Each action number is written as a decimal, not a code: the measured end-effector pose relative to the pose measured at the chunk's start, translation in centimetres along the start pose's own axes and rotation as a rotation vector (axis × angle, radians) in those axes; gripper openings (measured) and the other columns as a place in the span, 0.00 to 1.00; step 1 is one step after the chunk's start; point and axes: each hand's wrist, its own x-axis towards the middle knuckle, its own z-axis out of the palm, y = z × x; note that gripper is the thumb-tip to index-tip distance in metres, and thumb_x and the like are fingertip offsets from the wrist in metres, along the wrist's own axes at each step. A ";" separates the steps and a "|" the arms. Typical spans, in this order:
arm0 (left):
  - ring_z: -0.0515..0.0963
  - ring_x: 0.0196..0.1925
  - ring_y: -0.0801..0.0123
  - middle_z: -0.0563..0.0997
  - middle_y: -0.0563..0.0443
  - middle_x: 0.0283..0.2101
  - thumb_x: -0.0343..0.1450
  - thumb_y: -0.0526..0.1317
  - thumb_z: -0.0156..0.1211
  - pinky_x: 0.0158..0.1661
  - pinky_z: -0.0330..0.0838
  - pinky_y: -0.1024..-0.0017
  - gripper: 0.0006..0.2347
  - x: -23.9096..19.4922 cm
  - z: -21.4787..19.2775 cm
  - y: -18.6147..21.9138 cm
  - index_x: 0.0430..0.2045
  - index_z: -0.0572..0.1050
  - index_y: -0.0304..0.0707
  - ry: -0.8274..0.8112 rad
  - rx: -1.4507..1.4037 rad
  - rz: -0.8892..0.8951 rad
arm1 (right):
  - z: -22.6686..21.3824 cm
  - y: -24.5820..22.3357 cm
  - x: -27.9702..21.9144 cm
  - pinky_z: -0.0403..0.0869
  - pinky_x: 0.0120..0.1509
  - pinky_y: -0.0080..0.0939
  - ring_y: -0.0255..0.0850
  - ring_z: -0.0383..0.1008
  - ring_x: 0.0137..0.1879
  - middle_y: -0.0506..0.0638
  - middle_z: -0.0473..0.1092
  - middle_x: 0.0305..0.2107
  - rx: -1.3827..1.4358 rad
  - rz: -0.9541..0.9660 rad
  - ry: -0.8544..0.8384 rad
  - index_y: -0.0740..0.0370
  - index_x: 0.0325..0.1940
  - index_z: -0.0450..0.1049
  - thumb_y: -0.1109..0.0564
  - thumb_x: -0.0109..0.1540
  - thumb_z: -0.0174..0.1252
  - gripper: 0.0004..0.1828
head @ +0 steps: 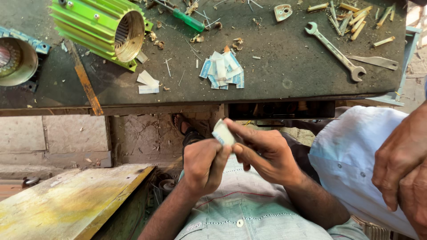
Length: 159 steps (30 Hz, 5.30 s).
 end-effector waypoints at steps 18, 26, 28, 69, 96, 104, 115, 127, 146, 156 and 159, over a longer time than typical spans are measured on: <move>0.78 0.17 0.78 0.80 0.54 0.17 0.67 0.28 0.57 0.19 0.73 0.75 0.08 1.6 -0.8 0.9 0.15 0.73 0.34 0.205 -0.529 0.089 | -0.4 -3.8 -0.1 0.56 0.14 0.30 0.28 0.54 0.15 0.42 0.56 0.14 1.338 0.504 0.179 0.67 0.67 0.67 0.54 0.67 0.56 0.25; 0.79 0.24 0.72 0.80 0.48 0.25 0.74 0.33 0.54 0.28 0.72 0.72 0.09 2.7 -1.9 0.8 0.23 0.76 0.27 0.061 -0.438 -0.106 | 0.4 -1.8 1.7 0.60 0.19 0.25 0.26 0.60 0.20 0.54 0.74 0.33 0.374 0.257 0.285 0.70 0.69 0.66 0.65 0.63 0.61 0.29; 0.80 0.24 0.71 0.80 0.48 0.25 0.75 0.34 0.54 0.28 0.72 0.72 0.10 3.1 -2.2 0.7 0.24 0.77 0.28 0.031 -0.405 -0.099 | 0.6 -1.2 2.1 0.66 0.29 0.27 0.27 0.66 0.27 0.55 0.76 0.37 0.274 0.201 0.219 0.70 0.69 0.66 0.67 0.61 0.62 0.31; 0.75 0.53 0.57 0.82 0.50 0.48 0.67 0.32 0.68 0.50 0.69 0.59 0.10 4.1 -15.5 -12.4 0.41 0.79 0.35 -0.042 0.584 0.066 | 3.4 3.6 10.2 0.62 0.20 0.25 0.24 0.65 0.23 0.57 0.78 0.37 -0.175 0.298 0.547 0.73 0.64 0.68 0.63 0.66 0.59 0.23; 0.77 0.38 0.80 0.80 0.54 0.38 0.74 0.36 0.65 0.39 0.73 0.79 0.07 8.8 -15.8 -0.4 0.41 0.79 0.31 -0.140 -0.400 -0.329 | 6.4 -4.0 9.2 0.68 0.22 0.27 0.27 0.70 0.22 0.47 0.75 0.25 -0.155 0.133 0.115 0.69 0.69 0.65 0.65 0.66 0.58 0.26; 0.76 0.37 0.81 0.81 0.53 0.38 0.74 0.36 0.68 0.37 0.70 0.79 0.06 8.2 -15.9 0.1 0.38 0.81 0.31 -0.172 -0.455 -0.288 | 6.2 -6.3 10.4 0.72 0.22 0.28 0.27 0.73 0.20 0.45 0.77 0.23 -0.277 0.172 -0.096 0.64 0.66 0.66 0.62 0.64 0.61 0.25; 0.75 0.36 0.81 0.82 0.50 0.41 0.75 0.34 0.64 0.33 0.66 0.82 0.04 7.5 -16.0 0.2 0.38 0.80 0.29 -0.178 -0.508 -0.313 | 6.2 -7.0 10.4 0.75 0.22 0.29 0.28 0.76 0.20 0.47 0.81 0.24 -0.281 0.211 -0.131 0.59 0.64 0.67 0.60 0.62 0.64 0.26; 0.79 0.43 0.77 0.81 0.46 0.44 0.76 0.31 0.62 0.42 0.75 0.79 0.05 7.3 -15.4 -0.1 0.41 0.79 0.26 -0.194 -0.596 -0.314 | 6.0 -7.0 10.1 0.78 0.24 0.28 0.28 0.79 0.23 0.47 0.81 0.26 -0.272 0.205 -0.132 0.60 0.65 0.67 0.60 0.62 0.65 0.27; 0.78 0.38 0.79 0.82 0.48 0.40 0.73 0.30 0.63 0.35 0.72 0.80 0.03 6.7 -14.9 -0.3 0.37 0.81 0.27 -0.117 -0.562 -0.286 | 5.5 -7.3 10.3 0.79 0.28 0.30 0.29 0.78 0.24 0.48 0.81 0.25 -0.185 0.258 -0.240 0.60 0.69 0.64 0.60 0.65 0.60 0.27; 0.77 0.37 0.81 0.82 0.49 0.40 0.74 0.30 0.64 0.33 0.71 0.81 0.03 6.4 -14.7 -0.5 0.37 0.81 0.28 -0.111 -0.604 -0.292 | 5.7 -7.3 10.2 0.78 0.25 0.30 0.29 0.78 0.22 0.48 0.82 0.24 -0.167 0.306 -0.225 0.59 0.68 0.65 0.60 0.65 0.59 0.27; 0.75 0.32 0.84 0.82 0.50 0.39 0.72 0.31 0.64 0.27 0.65 0.82 0.03 6.4 -14.7 -0.5 0.35 0.81 0.28 -0.108 -0.574 -0.334 | 5.5 -7.3 10.2 0.78 0.26 0.31 0.30 0.77 0.23 0.50 0.82 0.26 -0.170 0.314 -0.233 0.58 0.70 0.65 0.59 0.65 0.61 0.28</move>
